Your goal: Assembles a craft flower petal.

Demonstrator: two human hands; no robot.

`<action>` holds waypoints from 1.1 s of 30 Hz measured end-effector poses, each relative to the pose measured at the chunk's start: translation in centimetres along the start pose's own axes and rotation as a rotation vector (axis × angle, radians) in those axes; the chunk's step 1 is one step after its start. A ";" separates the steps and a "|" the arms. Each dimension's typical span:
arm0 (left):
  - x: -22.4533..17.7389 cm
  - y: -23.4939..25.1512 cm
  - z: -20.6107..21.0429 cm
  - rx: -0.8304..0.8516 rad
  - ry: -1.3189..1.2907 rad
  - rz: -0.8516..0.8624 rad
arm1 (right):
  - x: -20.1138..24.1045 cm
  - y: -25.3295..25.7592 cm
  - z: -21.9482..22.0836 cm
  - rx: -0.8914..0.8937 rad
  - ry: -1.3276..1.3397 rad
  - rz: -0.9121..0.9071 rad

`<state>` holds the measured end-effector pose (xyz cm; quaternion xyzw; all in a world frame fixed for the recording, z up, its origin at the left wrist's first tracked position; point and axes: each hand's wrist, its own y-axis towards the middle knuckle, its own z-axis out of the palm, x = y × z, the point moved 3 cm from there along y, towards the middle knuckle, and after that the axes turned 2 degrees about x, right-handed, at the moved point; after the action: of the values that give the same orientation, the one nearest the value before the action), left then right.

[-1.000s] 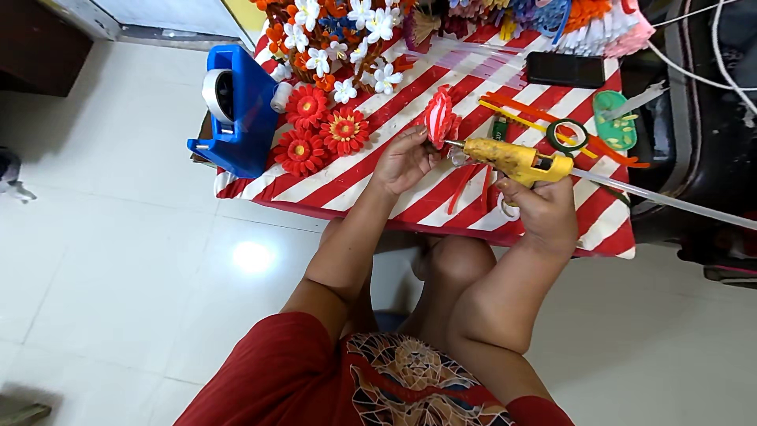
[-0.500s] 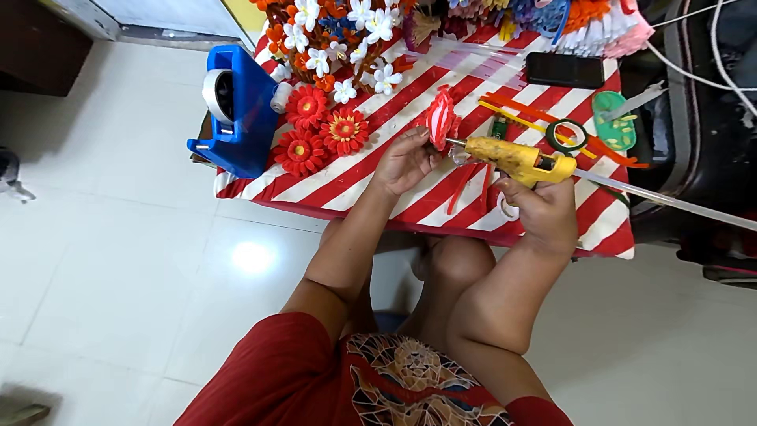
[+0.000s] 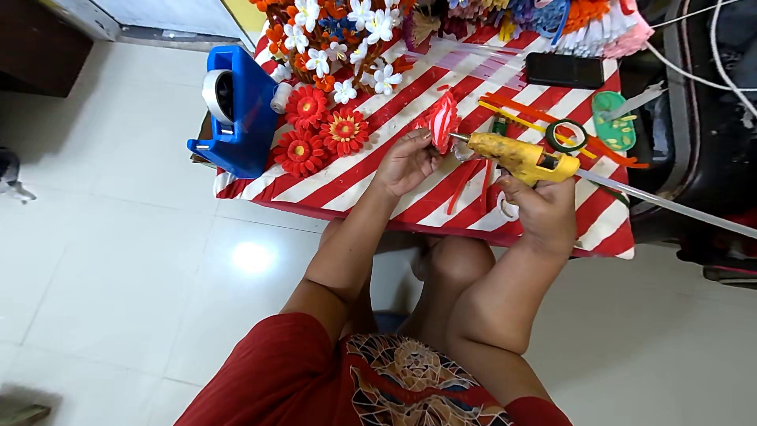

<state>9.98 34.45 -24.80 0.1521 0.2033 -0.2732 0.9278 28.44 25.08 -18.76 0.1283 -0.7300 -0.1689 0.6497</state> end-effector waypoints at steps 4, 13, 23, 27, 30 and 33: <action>-0.1 -0.1 0.3 0.005 0.004 0.004 | 0.0 0.0 0.0 -0.018 -0.005 -0.017; 0.0 0.0 0.3 0.053 -0.015 -0.010 | -0.1 0.1 0.0 -0.030 -0.011 -0.008; -1.2 -0.1 0.0 -0.008 -0.004 0.108 | -0.1 -0.1 -1.9 -0.287 -0.137 0.120; -1.4 -0.1 -0.2 -0.069 0.047 0.160 | -0.4 -0.5 -3.7 -0.453 -0.386 0.363; -1.3 -0.1 0.2 -0.116 0.107 0.165 | -1.4 -0.8 -5.2 -0.433 -0.504 0.496; -1.2 -0.1 0.2 -0.124 0.129 0.165 | -2.3 -1.0 -6.0 -0.415 -0.539 0.543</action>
<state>9.04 34.83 -24.09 0.1279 0.2659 -0.1722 0.9398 34.64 24.62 -20.65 -0.2504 -0.8313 -0.1625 0.4689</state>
